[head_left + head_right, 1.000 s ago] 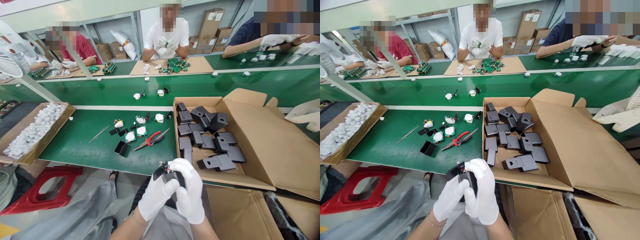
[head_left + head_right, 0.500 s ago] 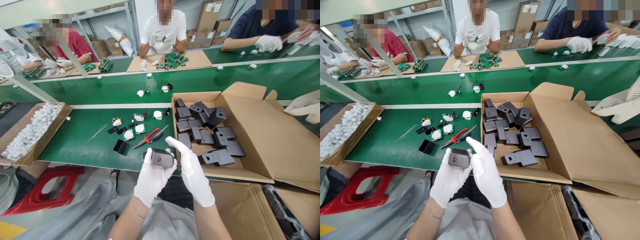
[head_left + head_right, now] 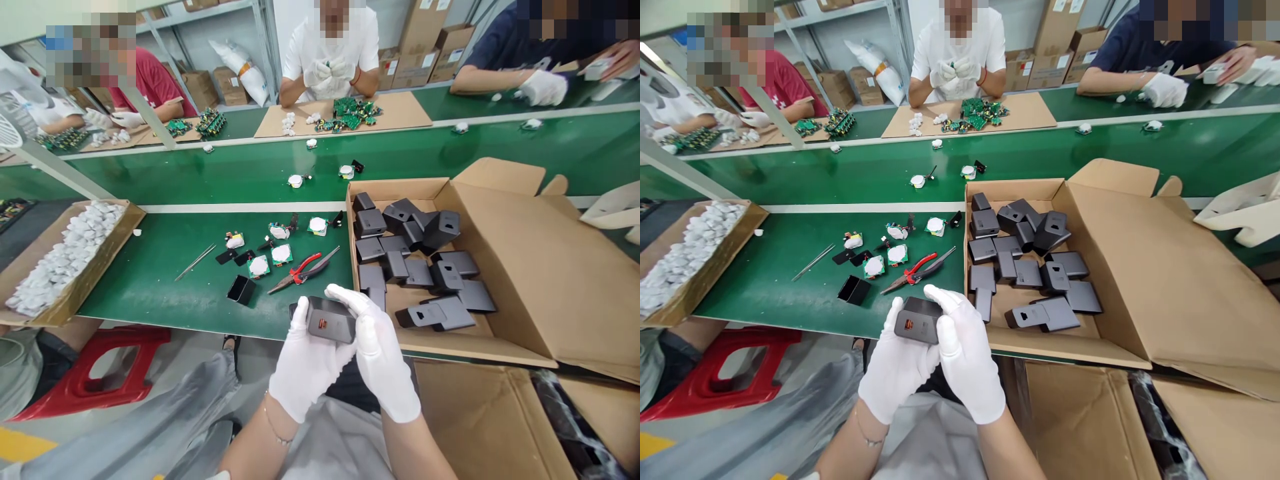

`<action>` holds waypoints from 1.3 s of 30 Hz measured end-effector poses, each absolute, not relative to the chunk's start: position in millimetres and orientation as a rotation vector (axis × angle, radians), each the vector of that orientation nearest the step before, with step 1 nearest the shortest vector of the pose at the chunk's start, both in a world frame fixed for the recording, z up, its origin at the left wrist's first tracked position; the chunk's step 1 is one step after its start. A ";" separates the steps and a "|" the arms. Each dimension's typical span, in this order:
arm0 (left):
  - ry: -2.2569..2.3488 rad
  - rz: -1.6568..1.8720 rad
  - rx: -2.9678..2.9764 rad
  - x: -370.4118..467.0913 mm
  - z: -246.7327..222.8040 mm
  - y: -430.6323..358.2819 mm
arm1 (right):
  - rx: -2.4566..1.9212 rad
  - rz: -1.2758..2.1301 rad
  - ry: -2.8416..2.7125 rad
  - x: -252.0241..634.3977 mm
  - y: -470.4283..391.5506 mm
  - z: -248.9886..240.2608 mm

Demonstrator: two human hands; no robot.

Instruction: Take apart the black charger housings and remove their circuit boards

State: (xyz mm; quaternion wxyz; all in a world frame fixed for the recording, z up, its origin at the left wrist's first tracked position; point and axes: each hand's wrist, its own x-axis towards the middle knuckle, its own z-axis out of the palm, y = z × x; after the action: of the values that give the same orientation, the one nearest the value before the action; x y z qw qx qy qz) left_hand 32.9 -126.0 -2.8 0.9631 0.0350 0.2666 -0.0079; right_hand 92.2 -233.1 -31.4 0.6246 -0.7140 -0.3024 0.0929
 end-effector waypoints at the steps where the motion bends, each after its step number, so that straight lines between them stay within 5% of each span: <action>1: 0.529 -0.020 0.076 32.2 -3.6 -126.0 | -1.643 0.209 -0.692 91.9 -233.1 -31.5; 11: 0.414 -0.016 0.305 20.7 -10.9 -130.1 | -1.632 0.078 -0.866 95.3 -236.2 -34.2; 18: 0.530 0.352 1.344 -32.0 -36.1 -105.7 | -1.941 0.016 -0.837 101.8 -252.6 -45.1; 26: 0.569 0.590 2.312 -70.9 -66.4 -57.7 | -2.537 0.083 -1.442 145.8 -181.9 -15.0; 32: 0.514 0.800 2.413 -71.6 -64.3 -38.1 | -2.676 0.302 -1.478 165.5 -121.4 -40.8; 39: 0.503 0.632 2.266 -83.1 -35.9 -30.2 | -2.304 0.523 -1.166 167.4 -132.8 -27.4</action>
State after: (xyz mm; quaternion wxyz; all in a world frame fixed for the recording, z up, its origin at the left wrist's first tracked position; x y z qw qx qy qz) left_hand -83.1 -30.2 -35.9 0.3596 0.8790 0.1952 0.2450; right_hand 167.4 -132.8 -27.4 0.2508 -0.8465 -0.4286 0.1920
